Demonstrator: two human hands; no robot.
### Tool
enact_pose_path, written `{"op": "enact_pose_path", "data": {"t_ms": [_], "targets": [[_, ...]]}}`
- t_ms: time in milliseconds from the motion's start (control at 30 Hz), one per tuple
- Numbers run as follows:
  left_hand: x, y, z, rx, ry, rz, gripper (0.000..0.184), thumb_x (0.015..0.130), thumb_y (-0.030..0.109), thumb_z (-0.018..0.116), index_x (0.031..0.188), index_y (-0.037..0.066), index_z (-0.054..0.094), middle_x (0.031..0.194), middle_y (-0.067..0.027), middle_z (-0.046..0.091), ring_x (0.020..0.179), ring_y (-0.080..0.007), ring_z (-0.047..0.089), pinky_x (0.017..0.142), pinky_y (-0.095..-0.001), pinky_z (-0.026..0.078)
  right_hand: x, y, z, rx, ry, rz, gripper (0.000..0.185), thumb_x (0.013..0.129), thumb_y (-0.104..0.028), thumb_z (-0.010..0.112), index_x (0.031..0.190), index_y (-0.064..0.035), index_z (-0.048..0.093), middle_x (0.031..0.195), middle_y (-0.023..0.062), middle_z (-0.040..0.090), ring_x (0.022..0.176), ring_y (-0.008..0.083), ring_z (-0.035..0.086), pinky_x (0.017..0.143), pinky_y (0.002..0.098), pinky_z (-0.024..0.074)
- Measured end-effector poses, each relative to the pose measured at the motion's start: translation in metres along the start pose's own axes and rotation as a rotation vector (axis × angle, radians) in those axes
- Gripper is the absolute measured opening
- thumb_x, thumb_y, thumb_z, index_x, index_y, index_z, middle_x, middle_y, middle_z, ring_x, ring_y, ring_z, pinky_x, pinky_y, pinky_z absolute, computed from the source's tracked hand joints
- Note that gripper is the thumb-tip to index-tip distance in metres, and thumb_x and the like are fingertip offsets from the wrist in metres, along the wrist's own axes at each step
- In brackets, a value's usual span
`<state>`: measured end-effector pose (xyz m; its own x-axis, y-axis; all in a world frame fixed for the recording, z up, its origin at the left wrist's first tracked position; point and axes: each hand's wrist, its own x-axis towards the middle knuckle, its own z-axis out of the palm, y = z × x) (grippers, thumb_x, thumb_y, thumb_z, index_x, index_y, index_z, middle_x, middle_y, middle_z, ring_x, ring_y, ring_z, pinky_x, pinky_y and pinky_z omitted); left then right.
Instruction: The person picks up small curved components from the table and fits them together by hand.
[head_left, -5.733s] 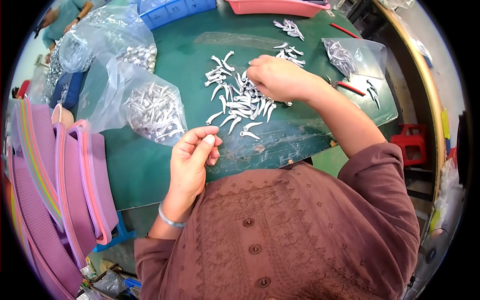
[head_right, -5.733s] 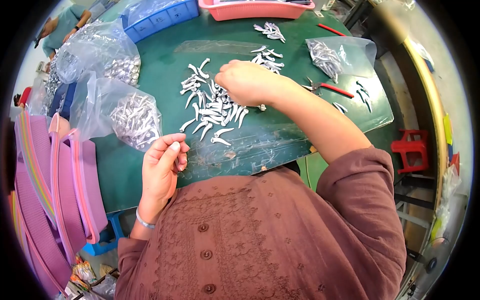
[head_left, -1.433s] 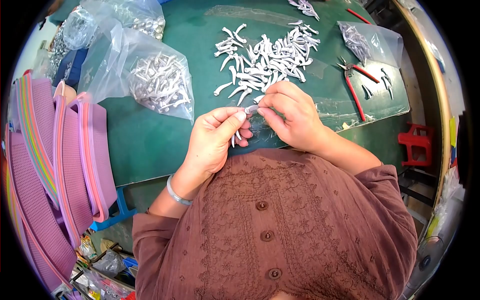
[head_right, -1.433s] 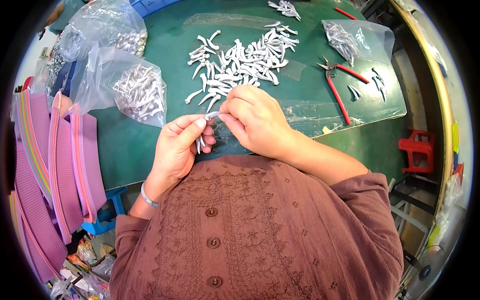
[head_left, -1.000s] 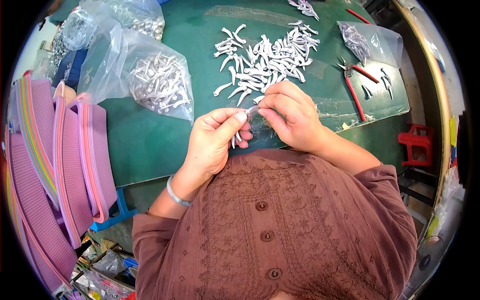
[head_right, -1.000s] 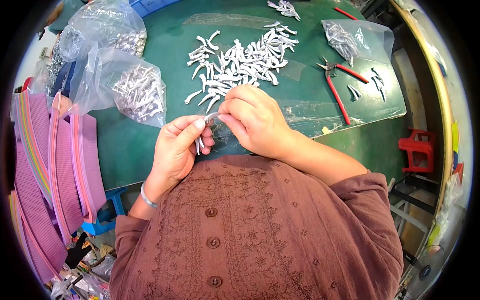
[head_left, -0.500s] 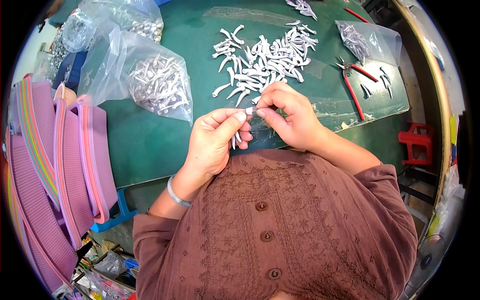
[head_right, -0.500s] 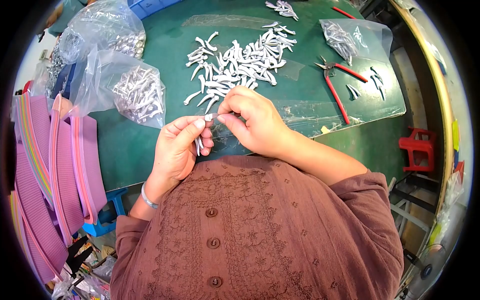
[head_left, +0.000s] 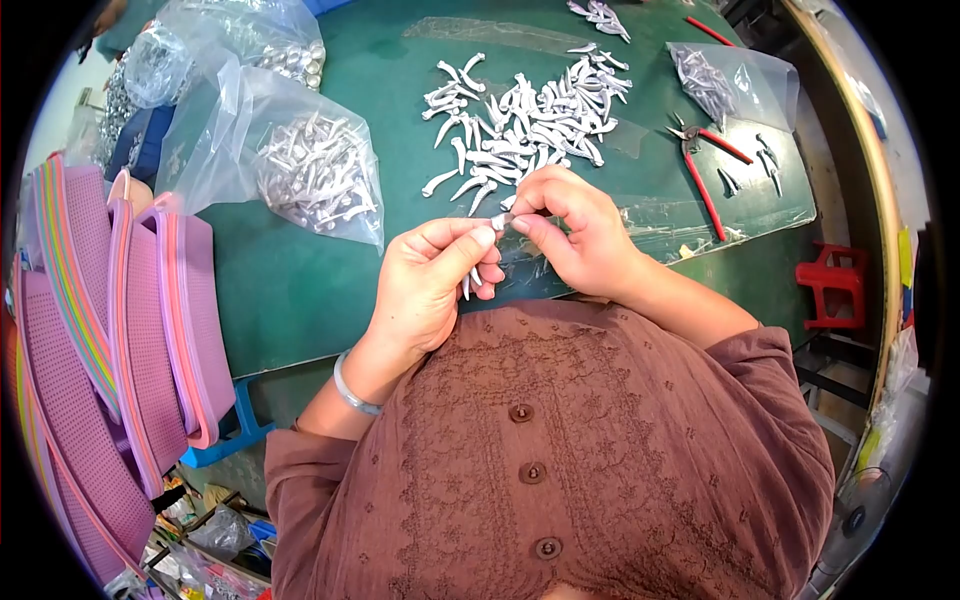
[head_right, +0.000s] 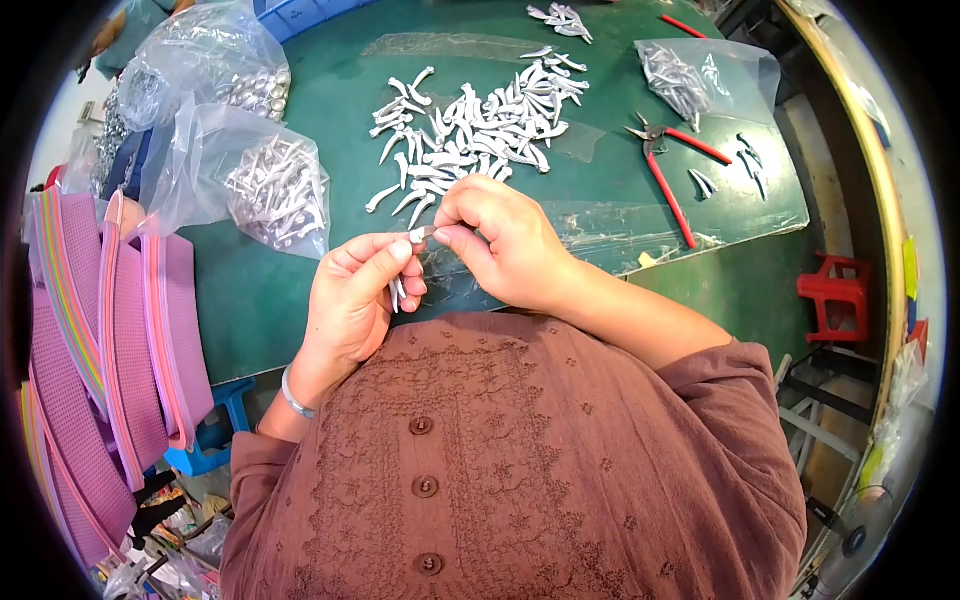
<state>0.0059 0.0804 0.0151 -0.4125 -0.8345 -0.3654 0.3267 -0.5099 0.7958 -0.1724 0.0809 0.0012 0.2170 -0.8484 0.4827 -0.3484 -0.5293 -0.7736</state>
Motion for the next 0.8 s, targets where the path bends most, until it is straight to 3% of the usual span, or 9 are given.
{"op": "enact_pose_path", "data": {"t_ms": [300,800], "targets": [[0.0003,-0.0009,-0.0008,-0.001,0.0,0.012,0.013,0.083,0.008,0.056,0.091,0.0,0.06,0.07,-0.0058,0.059,0.058,-0.0119,0.055,0.05,-0.0227,0.044,-0.0034,0.0035,0.0016,-0.061,-0.013,-0.02,0.01,0.072,0.001,0.059,0.078,-0.0018,0.051,0.074,0.0111,0.056,0.065,0.0274,0.056,0.056,0.0323,0.0438],[0.0024,-0.0028,-0.0063,-0.122,-0.053,0.043,0.015,0.085,0.009,0.052,0.094,-0.002,0.058,0.074,-0.0079,0.059,0.061,-0.0139,0.057,0.052,-0.0242,0.046,-0.0002,0.0005,0.0007,-0.058,0.017,-0.062,0.012,0.071,0.003,0.06,0.076,-0.0013,0.05,0.072,0.0101,0.053,0.063,0.0253,0.054,0.055,0.0309,0.0427]]}}
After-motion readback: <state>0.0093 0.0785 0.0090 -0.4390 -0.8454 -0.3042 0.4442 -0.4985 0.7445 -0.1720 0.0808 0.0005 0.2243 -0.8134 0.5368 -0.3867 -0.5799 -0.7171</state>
